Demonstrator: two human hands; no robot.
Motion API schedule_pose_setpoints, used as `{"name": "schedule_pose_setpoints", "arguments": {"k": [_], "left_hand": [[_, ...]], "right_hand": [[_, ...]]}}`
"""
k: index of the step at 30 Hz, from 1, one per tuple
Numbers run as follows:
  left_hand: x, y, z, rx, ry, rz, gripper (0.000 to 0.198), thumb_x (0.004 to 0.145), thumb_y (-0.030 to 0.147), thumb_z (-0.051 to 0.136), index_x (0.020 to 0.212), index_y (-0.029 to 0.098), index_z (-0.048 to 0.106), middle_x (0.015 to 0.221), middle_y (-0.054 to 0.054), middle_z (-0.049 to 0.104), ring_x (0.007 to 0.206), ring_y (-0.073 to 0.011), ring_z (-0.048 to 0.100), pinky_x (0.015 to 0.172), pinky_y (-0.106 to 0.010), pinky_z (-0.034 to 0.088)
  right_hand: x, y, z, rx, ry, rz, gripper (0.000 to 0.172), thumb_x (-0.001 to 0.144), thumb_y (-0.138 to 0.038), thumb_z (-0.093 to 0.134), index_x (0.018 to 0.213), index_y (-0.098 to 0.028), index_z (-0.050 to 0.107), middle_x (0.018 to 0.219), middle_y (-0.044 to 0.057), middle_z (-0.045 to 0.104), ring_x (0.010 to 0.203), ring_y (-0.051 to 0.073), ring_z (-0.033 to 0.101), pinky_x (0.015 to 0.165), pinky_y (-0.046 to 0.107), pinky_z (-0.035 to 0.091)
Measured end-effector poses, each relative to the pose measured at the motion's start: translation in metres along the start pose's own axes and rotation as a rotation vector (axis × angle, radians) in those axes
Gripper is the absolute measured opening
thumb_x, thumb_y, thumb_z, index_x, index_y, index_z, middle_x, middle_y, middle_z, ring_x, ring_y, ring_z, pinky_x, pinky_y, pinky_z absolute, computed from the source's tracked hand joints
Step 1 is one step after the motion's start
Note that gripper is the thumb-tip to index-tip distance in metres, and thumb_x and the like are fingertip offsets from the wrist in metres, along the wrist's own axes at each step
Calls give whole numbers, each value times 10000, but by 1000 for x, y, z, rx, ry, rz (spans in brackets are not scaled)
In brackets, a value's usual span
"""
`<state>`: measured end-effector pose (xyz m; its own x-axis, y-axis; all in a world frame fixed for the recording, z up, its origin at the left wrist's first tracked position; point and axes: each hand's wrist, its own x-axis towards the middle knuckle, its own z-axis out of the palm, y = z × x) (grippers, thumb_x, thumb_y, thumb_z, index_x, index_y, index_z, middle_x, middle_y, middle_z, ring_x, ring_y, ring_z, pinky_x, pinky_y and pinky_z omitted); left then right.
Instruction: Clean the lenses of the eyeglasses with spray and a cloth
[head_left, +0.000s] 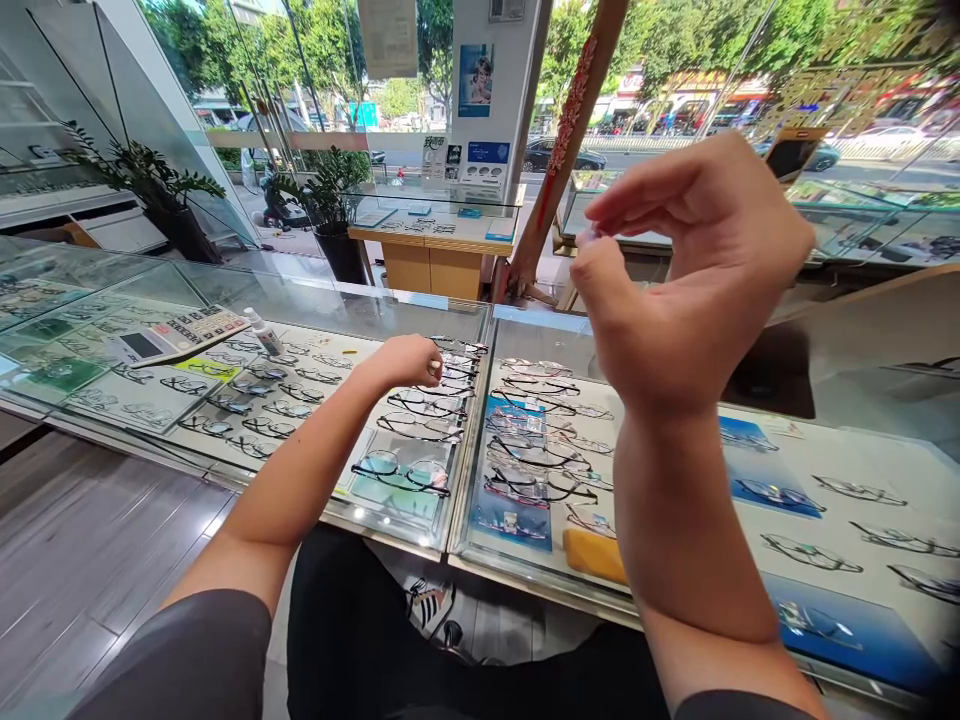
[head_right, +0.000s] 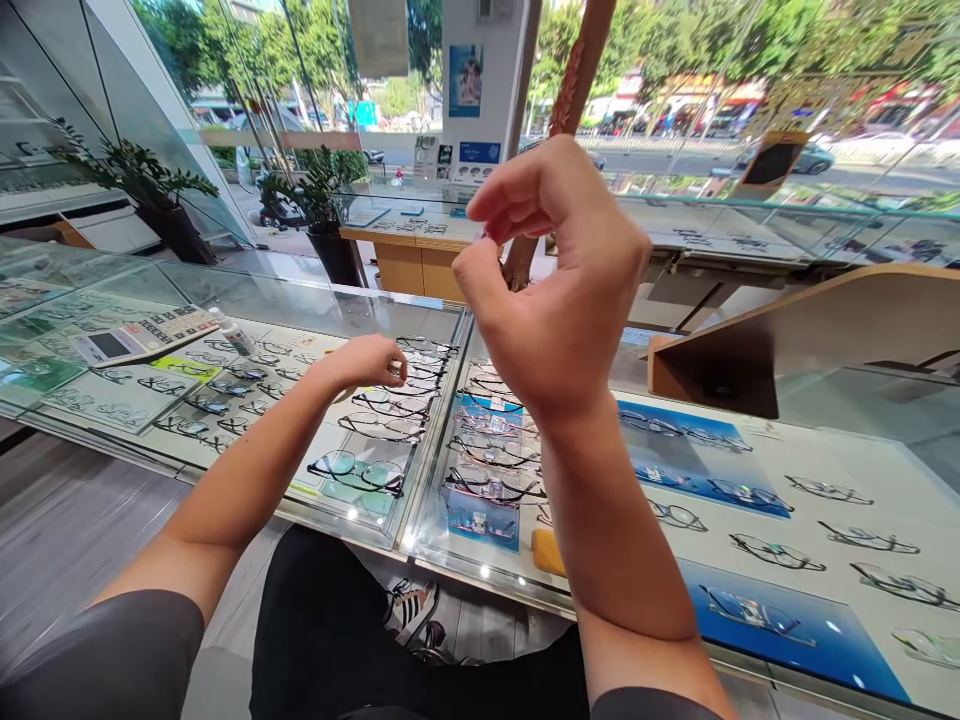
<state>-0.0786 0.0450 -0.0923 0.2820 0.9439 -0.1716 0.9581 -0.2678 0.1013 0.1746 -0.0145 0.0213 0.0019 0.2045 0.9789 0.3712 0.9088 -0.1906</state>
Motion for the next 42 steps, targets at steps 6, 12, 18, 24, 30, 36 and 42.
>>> {"name": "schedule_pose_setpoints", "arguments": {"k": [6,12,18,24,30,36,42], "left_hand": [[2,-6,3,-60,9,24,176,771,299,731,879,239,856,847,-68,817,773,-244,686,648,-313,378],[-21,-18,-21,-224,67,121,183,831,330,720,905,211,838,828,-37,797,768,-194,685,700,-285,435],[-39,9,-65,-728,398,383,257,843,427,817,838,177,761,852,-33,700,765,-150,597,702,-275,424],[-53,68,-105,-1148,666,415,310,799,466,884,808,199,726,711,16,563,610,-103,400,573,-271,261],[-62,96,-98,-1356,745,429,357,768,498,931,823,206,733,656,40,508,564,-85,328,532,-261,221],[-53,96,-93,-1329,710,455,402,701,507,972,804,201,732,749,-8,648,607,-98,423,547,-257,316],[-44,98,-88,-1311,681,534,351,822,499,900,834,206,707,722,8,603,601,-97,410,558,-255,327]], "right_hand": [[-1,-2,-1,32,31,27,222,779,-52,634,886,-239,684,839,-3,689,798,173,681,788,370,598],[1,-7,-10,19,35,104,232,813,-57,651,859,-284,654,842,10,696,801,201,680,782,403,603],[2,-4,-18,63,51,180,179,810,-84,629,801,-260,661,794,-4,662,771,195,646,763,408,579],[4,-12,-33,172,-98,276,35,870,-221,726,848,-248,722,829,-14,747,783,172,686,776,364,570],[2,-18,-30,252,-339,433,126,913,-348,809,953,-230,795,913,9,812,842,170,725,814,345,574],[-2,-10,-19,266,-282,456,152,922,-367,786,863,-228,773,831,3,784,777,167,690,774,356,564],[-2,-2,-17,255,-233,495,168,903,-378,788,853,-219,770,822,10,766,758,163,648,762,359,540]]}}
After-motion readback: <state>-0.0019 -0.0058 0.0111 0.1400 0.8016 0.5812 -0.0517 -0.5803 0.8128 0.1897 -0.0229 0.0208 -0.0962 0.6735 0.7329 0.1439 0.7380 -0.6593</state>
